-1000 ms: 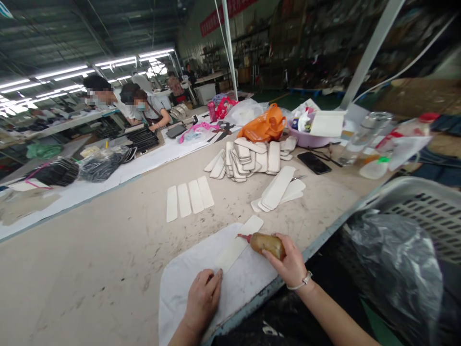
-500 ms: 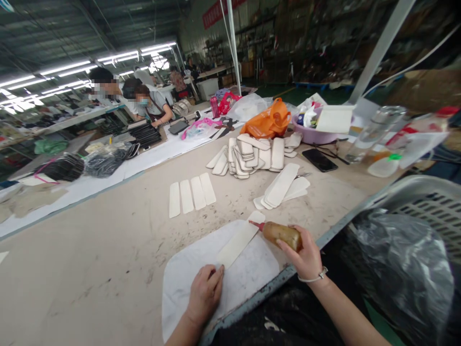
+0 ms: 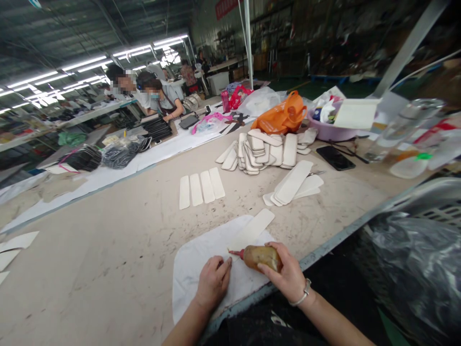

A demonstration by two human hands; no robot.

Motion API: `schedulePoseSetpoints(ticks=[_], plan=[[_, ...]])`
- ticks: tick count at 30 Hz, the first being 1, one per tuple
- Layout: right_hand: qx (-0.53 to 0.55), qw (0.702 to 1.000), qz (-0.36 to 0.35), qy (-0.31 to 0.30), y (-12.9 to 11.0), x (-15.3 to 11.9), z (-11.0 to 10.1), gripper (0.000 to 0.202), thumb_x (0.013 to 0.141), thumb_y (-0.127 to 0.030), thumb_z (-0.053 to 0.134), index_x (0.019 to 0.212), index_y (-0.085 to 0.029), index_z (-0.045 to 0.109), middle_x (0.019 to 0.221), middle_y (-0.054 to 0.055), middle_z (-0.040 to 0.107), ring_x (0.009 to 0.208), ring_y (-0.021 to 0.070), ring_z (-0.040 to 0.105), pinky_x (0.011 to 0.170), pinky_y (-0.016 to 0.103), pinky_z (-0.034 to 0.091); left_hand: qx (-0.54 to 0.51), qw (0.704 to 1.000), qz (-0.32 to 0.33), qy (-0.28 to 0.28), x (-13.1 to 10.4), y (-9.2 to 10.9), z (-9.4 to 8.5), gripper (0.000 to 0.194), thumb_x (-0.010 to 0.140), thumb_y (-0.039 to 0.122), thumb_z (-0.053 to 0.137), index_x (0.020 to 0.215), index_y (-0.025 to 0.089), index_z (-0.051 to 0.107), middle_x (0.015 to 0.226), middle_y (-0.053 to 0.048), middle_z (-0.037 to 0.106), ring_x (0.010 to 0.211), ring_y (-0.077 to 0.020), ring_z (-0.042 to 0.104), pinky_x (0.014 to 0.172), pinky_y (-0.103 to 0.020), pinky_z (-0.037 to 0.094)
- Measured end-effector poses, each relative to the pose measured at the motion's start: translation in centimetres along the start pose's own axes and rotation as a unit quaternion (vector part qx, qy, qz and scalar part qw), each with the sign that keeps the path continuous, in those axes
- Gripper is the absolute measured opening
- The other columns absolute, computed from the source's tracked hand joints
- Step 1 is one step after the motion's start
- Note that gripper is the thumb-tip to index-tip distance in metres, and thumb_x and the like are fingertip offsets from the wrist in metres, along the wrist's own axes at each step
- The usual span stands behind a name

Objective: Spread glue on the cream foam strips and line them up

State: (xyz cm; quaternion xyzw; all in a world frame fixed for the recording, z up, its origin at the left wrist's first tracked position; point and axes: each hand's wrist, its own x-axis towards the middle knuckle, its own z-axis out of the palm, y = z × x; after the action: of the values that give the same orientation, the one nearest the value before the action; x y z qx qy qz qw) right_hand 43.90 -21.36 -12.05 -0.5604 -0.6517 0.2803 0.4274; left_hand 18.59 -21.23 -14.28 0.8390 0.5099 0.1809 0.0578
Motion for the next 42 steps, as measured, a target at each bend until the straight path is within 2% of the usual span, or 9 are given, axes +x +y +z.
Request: schedulePoseSetpoints(ticks=[8, 14, 21, 25, 27, 29, 36, 39, 42], plan=[[-0.025, 0.999, 0.016, 0.024, 0.2, -0.8, -1.9, 0.047, 0.075, -0.040, 0.068, 0.114, -0.022, 0.049, 0.103, 0.008, 0.061, 0.093, 0.0250, 0.060, 0.082, 0.039, 0.052, -0.011, 1.000, 0.008, 0.006, -0.1, -0.3, 0.4, 0.024, 0.092, 0.022, 0.046, 0.108, 0.019, 0.063, 0.086, -0.008, 0.057, 0.079, -0.0175, 0.053, 0.070, -0.031, 0.049], [-0.048, 0.997, 0.047, 0.039, 1.2, -1.2, -4.4, 0.046, 0.077, -0.045, 0.066, 0.114, -0.023, 0.049, 0.104, 0.008, 0.060, 0.092, 0.0251, 0.060, 0.080, 0.039, 0.052, -0.015, 1.000, 0.005, 0.015, -0.1, -0.3, 0.6, 0.021, 0.091, 0.021, 0.047, 0.104, 0.019, 0.063, 0.087, -0.008, 0.056, 0.080, -0.0176, 0.053, 0.072, -0.031, 0.050], [-0.126, 0.980, 0.038, 0.150, 3.2, 0.2, -7.6, 0.044, 0.077, -0.047, 0.064, 0.111, -0.023, 0.050, 0.100, 0.009, 0.058, 0.089, 0.0258, 0.058, 0.080, 0.041, 0.051, -0.023, 0.999, 0.018, 0.030, -0.2, -0.6, 0.8, 0.020, 0.089, 0.020, 0.050, 0.103, 0.018, 0.064, 0.089, -0.008, 0.057, 0.081, -0.0178, 0.055, 0.074, -0.031, 0.050], [-0.153, 0.967, 0.028, 0.202, 4.2, 1.2, -8.8, 0.042, 0.077, -0.046, 0.064, 0.109, -0.023, 0.050, 0.099, 0.009, 0.057, 0.091, 0.0269, 0.057, 0.082, 0.043, 0.050, -0.015, 0.999, 0.027, 0.036, -0.2, -0.7, 0.9, 0.021, 0.089, 0.020, 0.050, 0.105, 0.017, 0.064, 0.090, -0.009, 0.057, 0.082, -0.0178, 0.055, 0.075, -0.031, 0.050], [-0.143, 0.967, 0.022, 0.210, 4.0, 1.3, -8.7, 0.042, 0.077, -0.045, 0.065, 0.109, -0.023, 0.050, 0.100, 0.009, 0.057, 0.093, 0.0272, 0.057, 0.083, 0.043, 0.050, -0.015, 0.999, 0.033, 0.040, -0.2, -0.8, 1.0, 0.022, 0.089, 0.020, 0.051, 0.107, 0.017, 0.063, 0.091, -0.009, 0.057, 0.083, -0.0179, 0.055, 0.075, -0.031, 0.050], [-0.109, 0.976, 0.011, 0.190, 3.3, 0.9, -7.8, 0.043, 0.077, -0.043, 0.066, 0.111, -0.023, 0.049, 0.102, 0.009, 0.057, 0.094, 0.0267, 0.056, 0.083, 0.042, 0.050, -0.014, 0.998, 0.037, 0.042, -0.2, -0.8, 1.1, 0.023, 0.089, 0.020, 0.051, 0.108, 0.017, 0.063, 0.091, -0.009, 0.057, 0.083, -0.0177, 0.055, 0.074, -0.030, 0.050], [-0.002, 0.998, -0.039, 0.046, 0.6, -0.7, -2.7, 0.046, 0.078, -0.032, 0.066, 0.117, -0.023, 0.044, 0.104, 0.008, 0.055, 0.095, 0.0237, 0.055, 0.082, 0.039, 0.050, -0.010, 0.999, 0.035, 0.035, -0.1, -0.7, 1.0, 0.021, 0.090, 0.021, 0.050, 0.105, 0.016, 0.063, 0.090, -0.009, 0.057, 0.080, -0.0169, 0.056, 0.073, -0.029, 0.051], [-0.016, 0.998, -0.031, 0.048, 1.1, -0.5, -2.8, 0.046, 0.078, -0.030, 0.065, 0.118, -0.023, 0.043, 0.106, 0.009, 0.054, 0.096, 0.0235, 0.055, 0.083, 0.039, 0.050, -0.009, 0.999, 0.029, 0.029, -0.1, -0.6, 0.8, 0.022, 0.090, 0.021, 0.049, 0.106, 0.017, 0.063, 0.089, -0.008, 0.057, 0.080, -0.0168, 0.056, 0.073, -0.029, 0.051], [-0.067, 0.992, -0.006, 0.104, 2.4, 0.3, -4.7, 0.044, 0.079, -0.034, 0.065, 0.116, -0.022, 0.045, 0.104, 0.009, 0.055, 0.095, 0.0243, 0.056, 0.083, 0.040, 0.050, -0.010, 0.999, 0.031, 0.035, -0.1, -0.6, 0.9, 0.022, 0.090, 0.022, 0.049, 0.106, 0.017, 0.063, 0.090, -0.008, 0.057, 0.081, -0.0168, 0.056, 0.073, -0.028, 0.051]])
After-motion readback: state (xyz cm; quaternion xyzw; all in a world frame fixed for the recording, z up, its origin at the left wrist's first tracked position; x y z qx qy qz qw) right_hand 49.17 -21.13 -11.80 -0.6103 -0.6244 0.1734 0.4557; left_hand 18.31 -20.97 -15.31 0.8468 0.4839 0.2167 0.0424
